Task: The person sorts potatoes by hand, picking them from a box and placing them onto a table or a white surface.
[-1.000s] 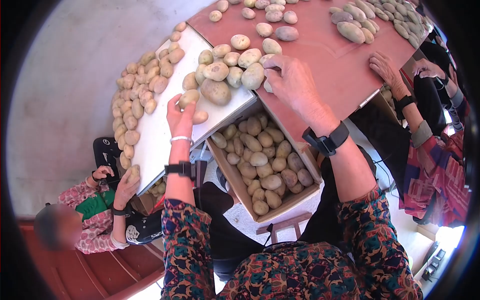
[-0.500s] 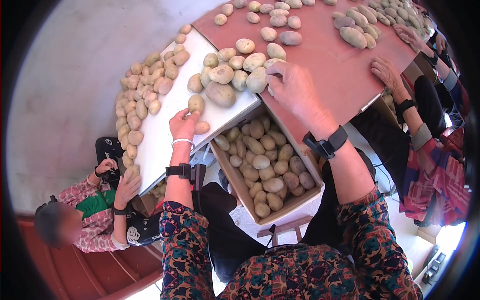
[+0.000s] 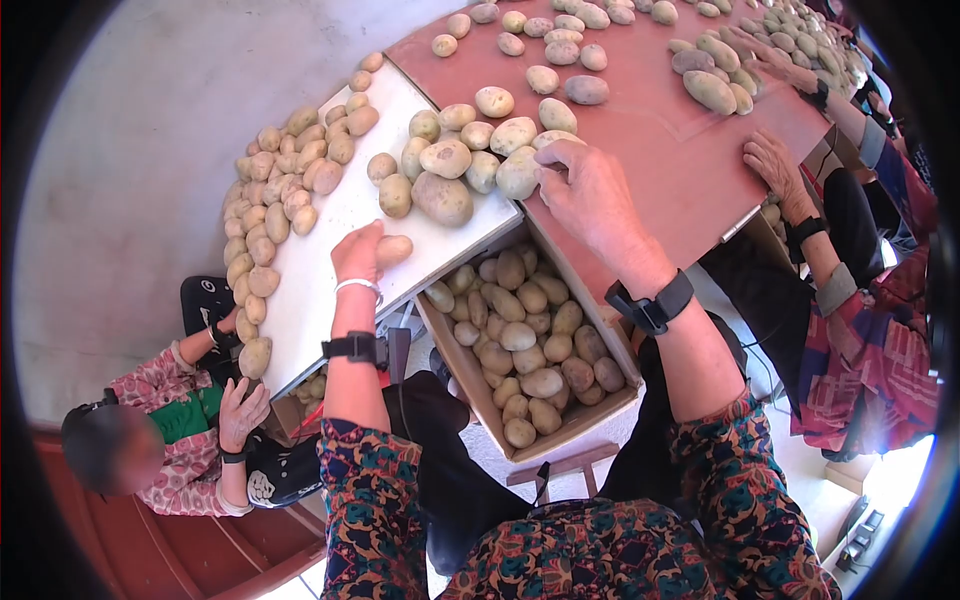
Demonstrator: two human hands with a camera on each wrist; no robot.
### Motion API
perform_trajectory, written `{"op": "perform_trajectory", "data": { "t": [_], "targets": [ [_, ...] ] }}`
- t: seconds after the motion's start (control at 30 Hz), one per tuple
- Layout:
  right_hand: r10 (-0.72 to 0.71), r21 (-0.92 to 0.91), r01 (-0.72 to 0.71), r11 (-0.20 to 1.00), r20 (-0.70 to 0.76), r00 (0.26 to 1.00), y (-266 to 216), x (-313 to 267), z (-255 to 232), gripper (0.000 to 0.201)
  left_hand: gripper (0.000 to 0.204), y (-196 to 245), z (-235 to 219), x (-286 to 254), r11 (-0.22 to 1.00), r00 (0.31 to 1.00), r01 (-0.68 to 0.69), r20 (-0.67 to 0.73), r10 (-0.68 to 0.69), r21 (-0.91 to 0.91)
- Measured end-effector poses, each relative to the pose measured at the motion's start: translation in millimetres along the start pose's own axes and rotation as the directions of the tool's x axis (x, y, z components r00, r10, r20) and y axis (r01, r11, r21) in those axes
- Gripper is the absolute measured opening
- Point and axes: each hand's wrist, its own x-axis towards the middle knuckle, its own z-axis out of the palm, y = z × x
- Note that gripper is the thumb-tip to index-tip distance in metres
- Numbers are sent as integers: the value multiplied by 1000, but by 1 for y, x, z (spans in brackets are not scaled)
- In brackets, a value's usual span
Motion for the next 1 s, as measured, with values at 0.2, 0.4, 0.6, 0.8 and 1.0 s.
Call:
{"op": "perform_trajectory", "data": {
  "t": [0.2,0.4,0.6,0.8,1.0],
  "targets": [
    [-26,0,26,1000,21,999,-3,-4,1,16,46,-5,-32,-3,335,904,427,388,-179,-840],
    [-60,-1,60,998,11,998,-5,-6,3,16,44,-1,-14,16,296,976,212,216,-17,-931],
    [-22,-1,22,1000,27,999,-5,-6,1,15,55,-13,26,38,949,920,-288,-314,236,-130],
    [-57,5,57,998,23,998,-3,-5,4,14,45,2,22,27,960,932,-182,-272,237,213],
    [-66,-5,66,998,-22,998,-3,-9,7,8,37,-4,33,38,979,918,-188,-339,204,80]
  ]
}}
